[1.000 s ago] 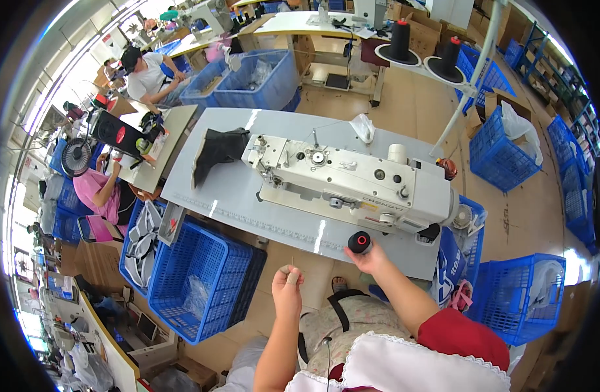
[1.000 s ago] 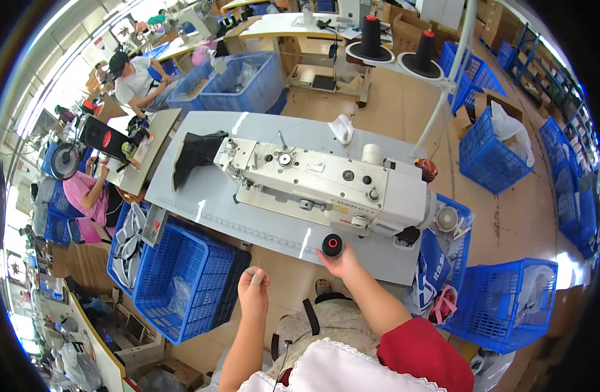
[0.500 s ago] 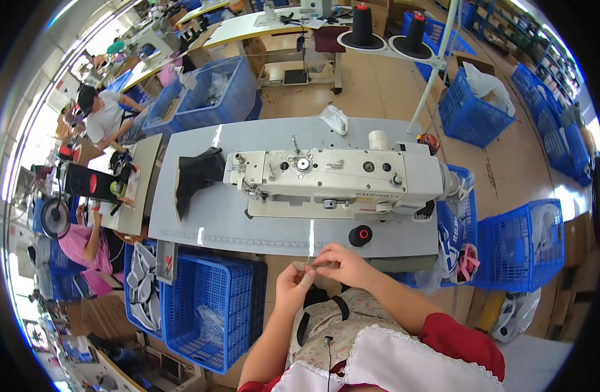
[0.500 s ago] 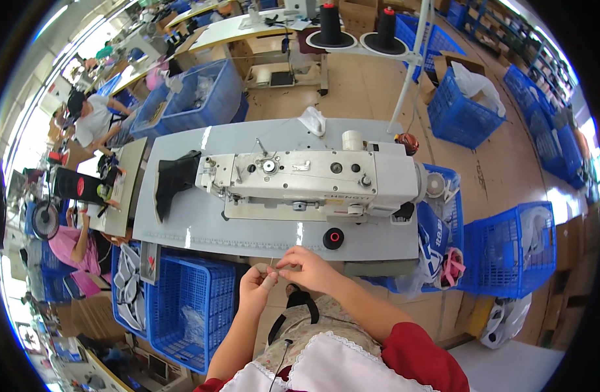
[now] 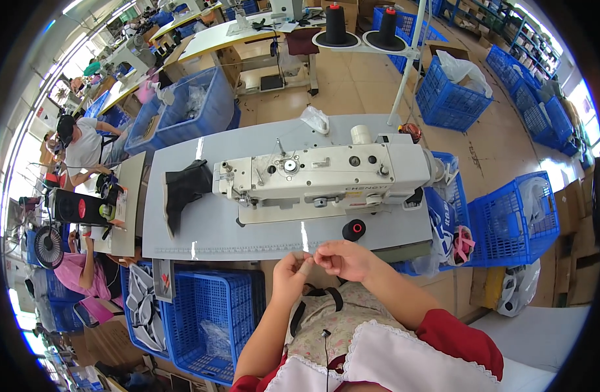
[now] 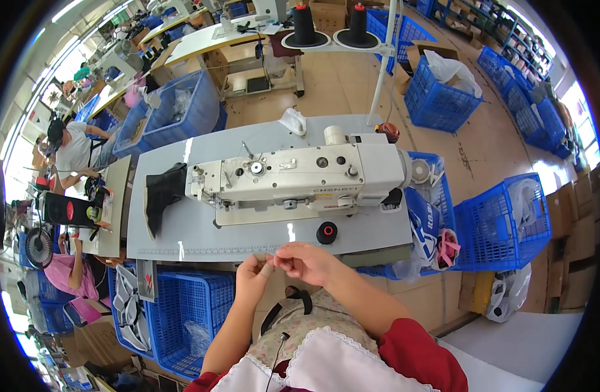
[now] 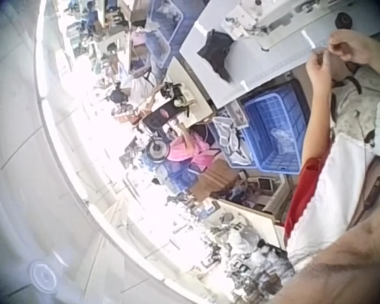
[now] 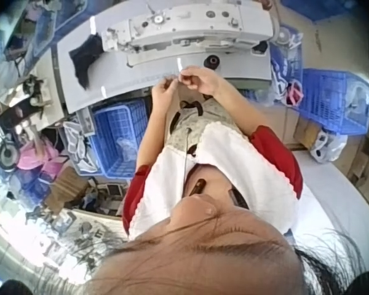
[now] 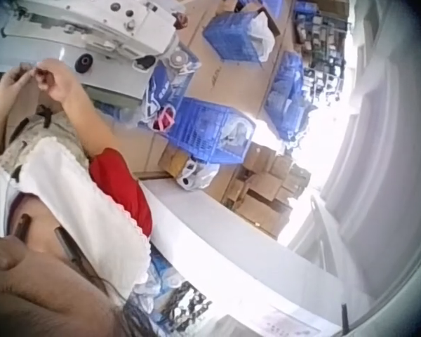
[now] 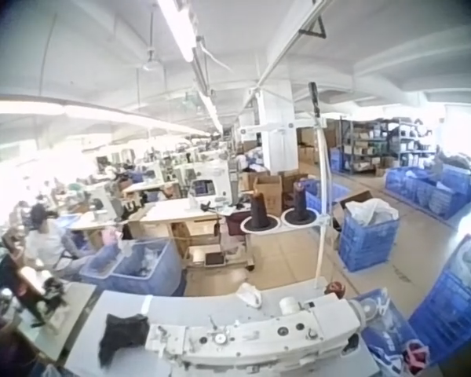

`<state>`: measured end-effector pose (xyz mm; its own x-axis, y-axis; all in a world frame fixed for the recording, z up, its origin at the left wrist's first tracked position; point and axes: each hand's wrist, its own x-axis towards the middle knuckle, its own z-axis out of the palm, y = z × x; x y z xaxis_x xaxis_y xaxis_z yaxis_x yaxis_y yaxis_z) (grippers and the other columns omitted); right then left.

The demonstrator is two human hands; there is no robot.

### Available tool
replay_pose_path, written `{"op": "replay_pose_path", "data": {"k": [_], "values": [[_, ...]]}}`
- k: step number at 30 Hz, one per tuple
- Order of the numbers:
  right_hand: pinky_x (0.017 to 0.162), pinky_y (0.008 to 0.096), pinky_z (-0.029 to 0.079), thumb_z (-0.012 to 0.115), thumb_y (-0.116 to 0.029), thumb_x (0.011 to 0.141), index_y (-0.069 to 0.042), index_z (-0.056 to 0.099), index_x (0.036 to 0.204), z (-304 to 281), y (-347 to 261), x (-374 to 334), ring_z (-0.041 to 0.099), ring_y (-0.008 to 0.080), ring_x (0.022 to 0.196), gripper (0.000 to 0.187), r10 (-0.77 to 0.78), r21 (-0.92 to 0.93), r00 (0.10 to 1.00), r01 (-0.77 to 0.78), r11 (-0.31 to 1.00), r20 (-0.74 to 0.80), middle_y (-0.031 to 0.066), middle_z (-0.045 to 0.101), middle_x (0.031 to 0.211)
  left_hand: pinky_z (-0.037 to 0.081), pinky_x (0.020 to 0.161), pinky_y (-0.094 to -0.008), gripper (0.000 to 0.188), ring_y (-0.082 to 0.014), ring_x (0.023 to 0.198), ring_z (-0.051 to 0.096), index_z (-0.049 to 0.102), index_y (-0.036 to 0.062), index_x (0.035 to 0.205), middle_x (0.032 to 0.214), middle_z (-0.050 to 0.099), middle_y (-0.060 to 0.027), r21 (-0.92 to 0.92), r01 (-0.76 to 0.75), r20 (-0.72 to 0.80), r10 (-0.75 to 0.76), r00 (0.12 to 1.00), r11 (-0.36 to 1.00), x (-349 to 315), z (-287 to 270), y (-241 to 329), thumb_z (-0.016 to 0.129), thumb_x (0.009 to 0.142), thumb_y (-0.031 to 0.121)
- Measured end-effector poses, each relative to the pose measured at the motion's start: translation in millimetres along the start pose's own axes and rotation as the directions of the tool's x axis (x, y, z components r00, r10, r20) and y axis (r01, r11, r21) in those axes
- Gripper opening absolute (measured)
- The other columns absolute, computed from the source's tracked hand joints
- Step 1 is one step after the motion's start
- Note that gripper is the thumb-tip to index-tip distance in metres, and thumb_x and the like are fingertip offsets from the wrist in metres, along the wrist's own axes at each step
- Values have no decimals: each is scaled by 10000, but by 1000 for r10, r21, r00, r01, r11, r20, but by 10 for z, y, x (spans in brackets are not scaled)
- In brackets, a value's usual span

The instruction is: Manually sewing or stitching the inner lining of a boot or shoe upper using a needle and thread.

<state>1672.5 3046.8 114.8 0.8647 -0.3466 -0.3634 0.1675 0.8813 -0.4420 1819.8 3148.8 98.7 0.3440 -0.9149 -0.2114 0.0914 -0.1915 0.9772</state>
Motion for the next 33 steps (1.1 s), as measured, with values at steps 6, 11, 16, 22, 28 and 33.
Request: {"op": "replay_pose_path", "data": {"k": [6,11,16,22,28,33], "values": [[601,216,408,620,-154,850,-57,650,924,249,-87,-24,530,70,716,126,-75,-45,991,70,997,-111,45,642,951,436,694,-224,117,-87,732,536,597,-19,929,821,603,-30,-70,-6,-163,-6,987,998,-179,16,370,606,838,54],[669,232,410,619,-172,857,-51,645,961,357,-134,-6,536,71,754,162,-45,-88,994,36,995,-99,27,638,942,432,713,-227,131,-89,764,542,599,-20,923,873,603,-31,30,-202,-107,204,973,979,-217,83,378,630,823,59],[685,230,393,625,-200,857,-51,640,972,352,-87,30,539,74,802,189,-60,-81,997,56,995,-42,14,631,920,426,663,-208,121,-69,726,538,609,-11,882,808,601,-7,26,-162,-183,164,969,987,-168,212,391,664,807,67],[669,229,417,614,-180,866,-38,626,980,266,-62,30,556,96,740,183,-151,-123,974,131,984,-170,20,614,877,404,593,-199,64,-55,646,509,619,15,810,698,575,16,-60,-21,-255,5,967,998,-183,248,542,658,812,66],[506,258,411,669,-254,793,-62,622,844,172,-44,-138,541,137,599,204,-393,-992,918,-9,129,-59,44,601,718,393,510,-236,70,-106,548,494,634,10,772,649,563,-38,372,-78,-187,157,970,925,-172,75,346,684,753,55],[517,279,443,652,-116,748,-42,577,938,182,78,-243,566,176,573,217,-528,-928,826,332,171,198,86,609,892,409,500,-277,74,-171,534,506,644,12,761,648,530,-80,649,-161,58,163,985,744,-287,27,460,681,730,67]]}}
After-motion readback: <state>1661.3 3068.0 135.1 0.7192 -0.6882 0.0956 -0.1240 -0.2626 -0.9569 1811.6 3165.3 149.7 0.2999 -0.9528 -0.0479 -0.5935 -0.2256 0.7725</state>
